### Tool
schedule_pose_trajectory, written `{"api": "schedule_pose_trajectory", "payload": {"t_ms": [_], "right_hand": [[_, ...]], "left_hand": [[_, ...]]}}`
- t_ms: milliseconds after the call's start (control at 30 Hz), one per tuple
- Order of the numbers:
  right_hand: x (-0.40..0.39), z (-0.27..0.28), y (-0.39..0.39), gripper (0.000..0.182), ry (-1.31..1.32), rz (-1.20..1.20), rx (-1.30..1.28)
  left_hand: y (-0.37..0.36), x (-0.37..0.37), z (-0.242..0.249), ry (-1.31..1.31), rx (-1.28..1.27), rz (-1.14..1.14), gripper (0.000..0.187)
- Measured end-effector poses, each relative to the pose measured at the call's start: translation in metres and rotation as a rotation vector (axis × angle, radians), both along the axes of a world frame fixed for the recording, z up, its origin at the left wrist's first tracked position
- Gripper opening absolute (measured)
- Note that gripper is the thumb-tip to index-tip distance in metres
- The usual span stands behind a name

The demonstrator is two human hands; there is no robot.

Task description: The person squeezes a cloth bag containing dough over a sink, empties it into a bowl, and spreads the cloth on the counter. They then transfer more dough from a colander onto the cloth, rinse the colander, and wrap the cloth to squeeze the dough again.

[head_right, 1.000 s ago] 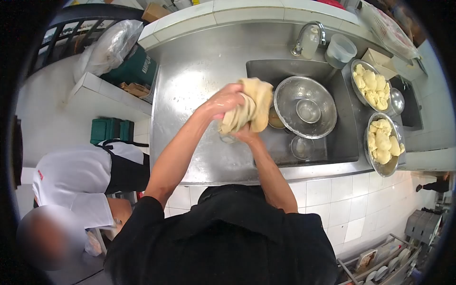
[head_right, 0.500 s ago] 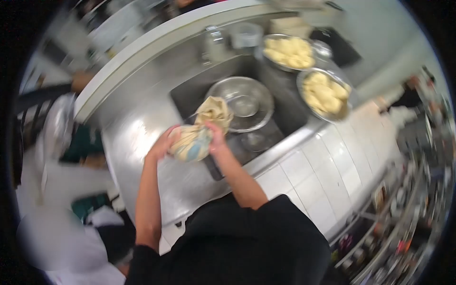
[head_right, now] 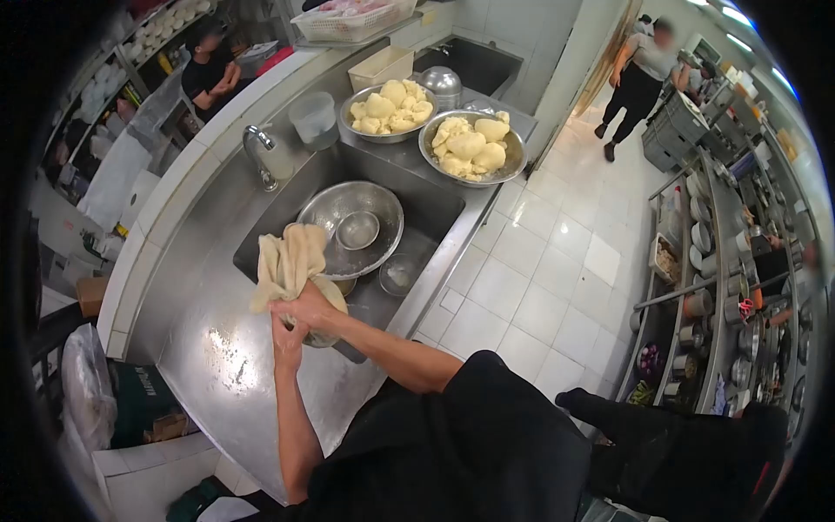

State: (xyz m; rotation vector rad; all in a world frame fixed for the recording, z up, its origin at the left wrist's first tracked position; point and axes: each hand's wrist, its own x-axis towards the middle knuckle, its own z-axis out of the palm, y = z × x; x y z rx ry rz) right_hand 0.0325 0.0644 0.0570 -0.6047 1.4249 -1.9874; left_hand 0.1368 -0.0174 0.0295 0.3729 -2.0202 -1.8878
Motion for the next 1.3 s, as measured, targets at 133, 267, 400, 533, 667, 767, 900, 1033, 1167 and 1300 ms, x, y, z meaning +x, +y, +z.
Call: {"api": "schedule_pose_trajectory", "payload": {"t_ms": [133, 267, 400, 533, 667, 767, 900, 1033, 1167, 1300], "right_hand": [[0.010, 0.032, 0.009, 0.060, 0.329, 0.176, 0.372], [-0.002, 0.065, 0.008, 0.065, 0.694, 0.326, 0.321], [-0.015, 0.046, -0.009, 0.063, 0.649, 0.477, 0.277], [-0.013, 0.002, 0.000, 0.083, 0.716, 0.655, 0.034], [0.018, -0.070, -0.020, 0.094, 0.781, 0.422, 0.184], [0.010, -0.070, -0.012, 0.072, 0.426, 0.643, 0.340], [0.013, -0.096, -0.013, 0.064, 0.345, 0.400, 0.189], [-0.011, -0.107, -0.015, 0.056, -0.092, 0.196, 0.057], [-0.033, -0.096, -0.002, 0.050, -0.428, 0.200, -0.077], [-0.031, -0.054, 0.006, 0.033, -0.629, 0.324, -0.390]], "left_hand": [[-0.015, 0.009, -0.010, 0.107, 0.005, 0.019, 0.075], [-0.016, 0.018, 0.043, 0.025, -0.088, 0.119, 0.047], [-0.023, 0.014, 0.029, 0.065, -0.055, 0.332, 0.036], [-0.018, 0.016, 0.035, 0.180, 0.390, 0.484, 0.039], [-0.022, 0.010, 0.013, 0.063, 0.526, 0.473, 0.052], [-0.013, -0.009, 0.007, -0.209, -0.342, 0.326, 0.051], [0.029, -0.014, 0.056, -0.277, -0.918, 0.206, 0.049], [0.017, -0.018, 0.100, -0.590, -1.131, 0.008, 0.056], [-0.049, 0.000, 0.066, -0.578, -0.560, 0.079, 0.064], [-0.026, 0.006, 0.024, -0.310, 0.597, 0.227, 0.067]]}}
